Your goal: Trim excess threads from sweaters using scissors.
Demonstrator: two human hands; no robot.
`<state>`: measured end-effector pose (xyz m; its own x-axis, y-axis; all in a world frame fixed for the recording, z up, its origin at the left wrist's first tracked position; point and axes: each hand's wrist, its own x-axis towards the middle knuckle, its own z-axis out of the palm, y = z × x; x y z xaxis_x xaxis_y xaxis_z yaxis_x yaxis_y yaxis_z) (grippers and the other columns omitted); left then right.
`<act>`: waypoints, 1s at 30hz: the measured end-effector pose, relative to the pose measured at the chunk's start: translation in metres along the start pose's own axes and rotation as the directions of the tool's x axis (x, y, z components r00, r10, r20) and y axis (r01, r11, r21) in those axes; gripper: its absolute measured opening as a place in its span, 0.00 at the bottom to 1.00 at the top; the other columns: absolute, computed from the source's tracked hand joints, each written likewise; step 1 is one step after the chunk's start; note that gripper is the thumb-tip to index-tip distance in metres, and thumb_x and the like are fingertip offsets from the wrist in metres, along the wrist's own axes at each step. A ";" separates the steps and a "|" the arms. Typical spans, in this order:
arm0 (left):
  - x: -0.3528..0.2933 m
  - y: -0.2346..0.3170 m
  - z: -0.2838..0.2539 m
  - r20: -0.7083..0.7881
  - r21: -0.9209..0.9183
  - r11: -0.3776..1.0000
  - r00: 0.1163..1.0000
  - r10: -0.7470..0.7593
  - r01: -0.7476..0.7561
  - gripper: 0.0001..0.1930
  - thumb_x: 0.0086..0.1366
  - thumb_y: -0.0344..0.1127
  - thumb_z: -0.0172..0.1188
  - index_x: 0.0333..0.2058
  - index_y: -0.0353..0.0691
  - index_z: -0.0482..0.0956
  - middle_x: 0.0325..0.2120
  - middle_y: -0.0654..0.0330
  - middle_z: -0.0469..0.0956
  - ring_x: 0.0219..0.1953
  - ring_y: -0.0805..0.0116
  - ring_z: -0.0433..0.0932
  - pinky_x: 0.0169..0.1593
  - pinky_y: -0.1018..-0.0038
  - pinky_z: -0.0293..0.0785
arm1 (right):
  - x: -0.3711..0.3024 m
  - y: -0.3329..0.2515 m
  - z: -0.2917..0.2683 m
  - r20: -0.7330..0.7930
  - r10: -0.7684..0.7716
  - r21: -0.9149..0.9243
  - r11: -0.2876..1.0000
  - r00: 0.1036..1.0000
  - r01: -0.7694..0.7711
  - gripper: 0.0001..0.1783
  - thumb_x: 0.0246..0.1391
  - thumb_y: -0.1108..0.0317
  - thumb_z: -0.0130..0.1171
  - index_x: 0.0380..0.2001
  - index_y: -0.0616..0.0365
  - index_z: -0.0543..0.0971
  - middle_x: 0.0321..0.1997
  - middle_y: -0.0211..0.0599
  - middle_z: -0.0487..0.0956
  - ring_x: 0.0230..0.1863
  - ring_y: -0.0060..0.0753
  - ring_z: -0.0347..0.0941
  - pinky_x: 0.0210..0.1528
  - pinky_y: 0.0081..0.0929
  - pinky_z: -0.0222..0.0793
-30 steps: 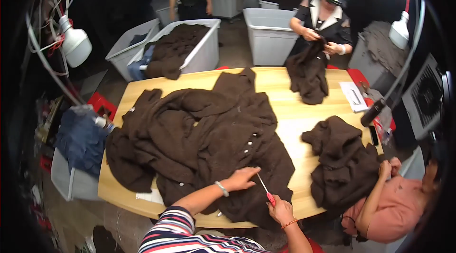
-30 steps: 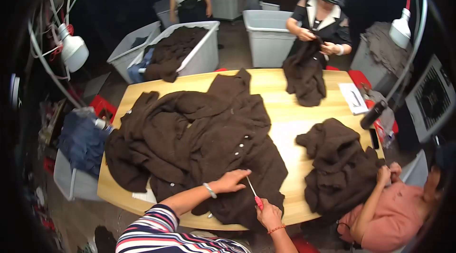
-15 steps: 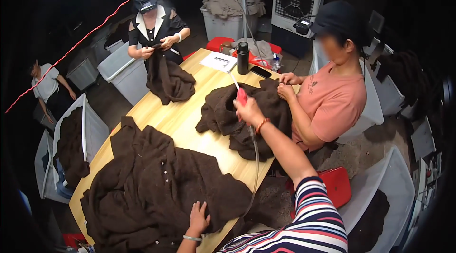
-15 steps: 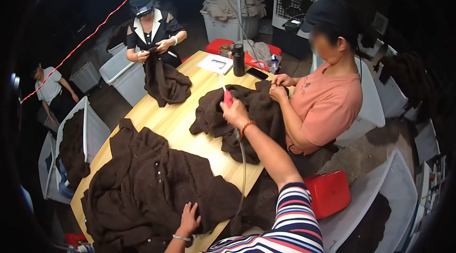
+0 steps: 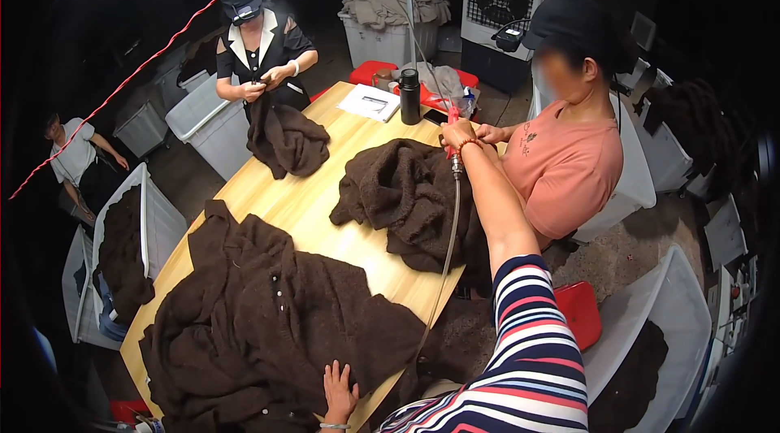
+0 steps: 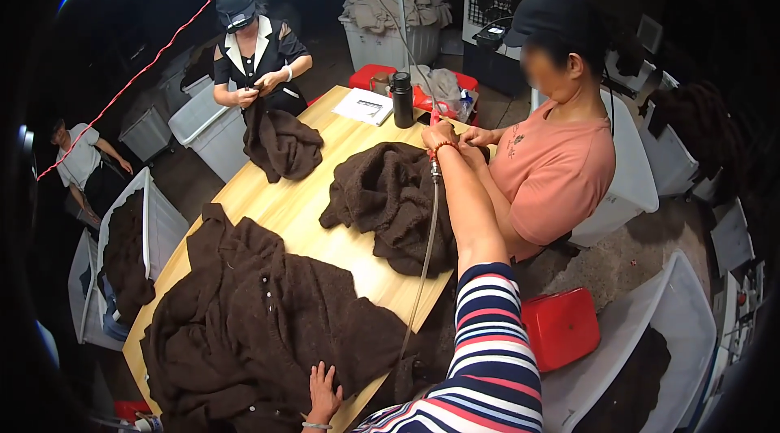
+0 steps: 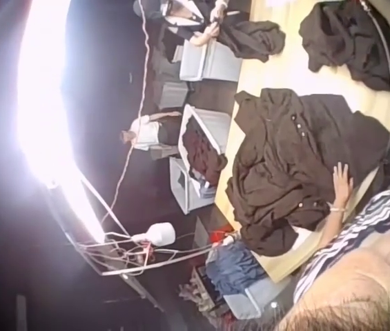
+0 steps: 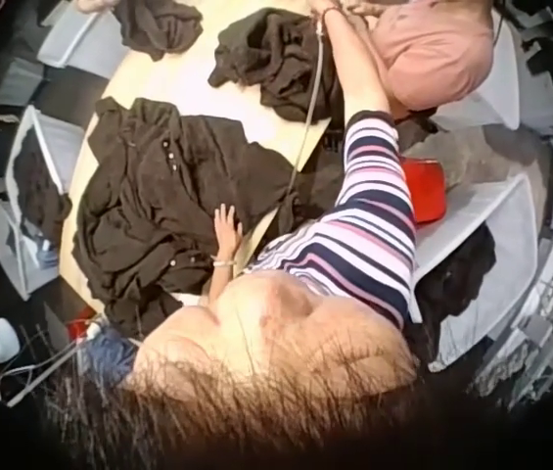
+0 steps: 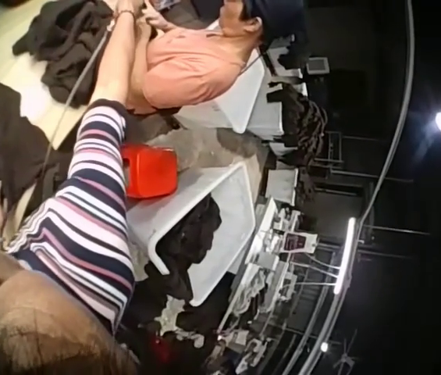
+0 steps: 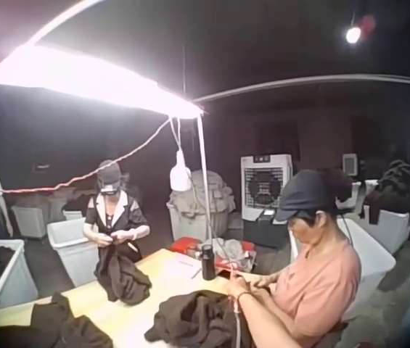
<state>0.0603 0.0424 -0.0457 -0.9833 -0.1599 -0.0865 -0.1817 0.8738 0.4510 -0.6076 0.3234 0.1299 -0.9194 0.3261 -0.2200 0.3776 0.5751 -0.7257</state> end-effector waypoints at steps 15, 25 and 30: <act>-0.007 0.014 0.003 -0.286 -0.134 0.991 0.956 -0.060 0.022 0.20 0.56 0.35 0.66 0.49 0.41 0.77 0.58 0.48 0.68 0.63 0.46 0.63 0.62 0.58 0.64 | -0.099 0.030 -0.052 0.300 -0.408 0.229 0.908 0.862 0.350 0.23 0.58 0.53 0.60 0.49 0.59 0.74 0.21 0.34 0.79 0.16 0.27 0.75 0.17 0.26 0.73; 0.042 -0.001 -0.027 -0.429 -0.089 0.985 0.886 -0.174 0.150 0.21 0.58 0.31 0.63 0.51 0.39 0.75 0.55 0.50 0.72 0.59 0.48 0.68 0.61 0.60 0.65 | -0.320 0.123 0.025 0.797 -0.495 0.131 0.701 0.346 0.701 0.14 0.59 0.68 0.60 0.48 0.58 0.77 0.24 0.28 0.75 0.24 0.17 0.70 0.28 0.21 0.69; 0.062 -0.021 0.007 -0.208 0.081 0.987 0.971 -0.119 0.138 0.31 0.63 0.38 0.57 0.64 0.42 0.61 0.68 0.51 0.52 0.70 0.48 0.49 0.70 0.51 0.44 | -0.418 0.150 0.038 0.964 -0.256 0.002 0.286 0.075 0.958 0.18 0.52 0.54 0.59 0.38 0.58 0.75 0.26 0.51 0.80 0.30 0.56 0.78 0.33 0.50 0.74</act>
<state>0.0031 0.0176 -0.0669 -0.9339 -0.3545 0.0469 -0.3150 0.8777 0.3612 -0.1708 0.2451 0.0879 -0.2717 -0.8460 -0.4587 -0.7734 0.4756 -0.4191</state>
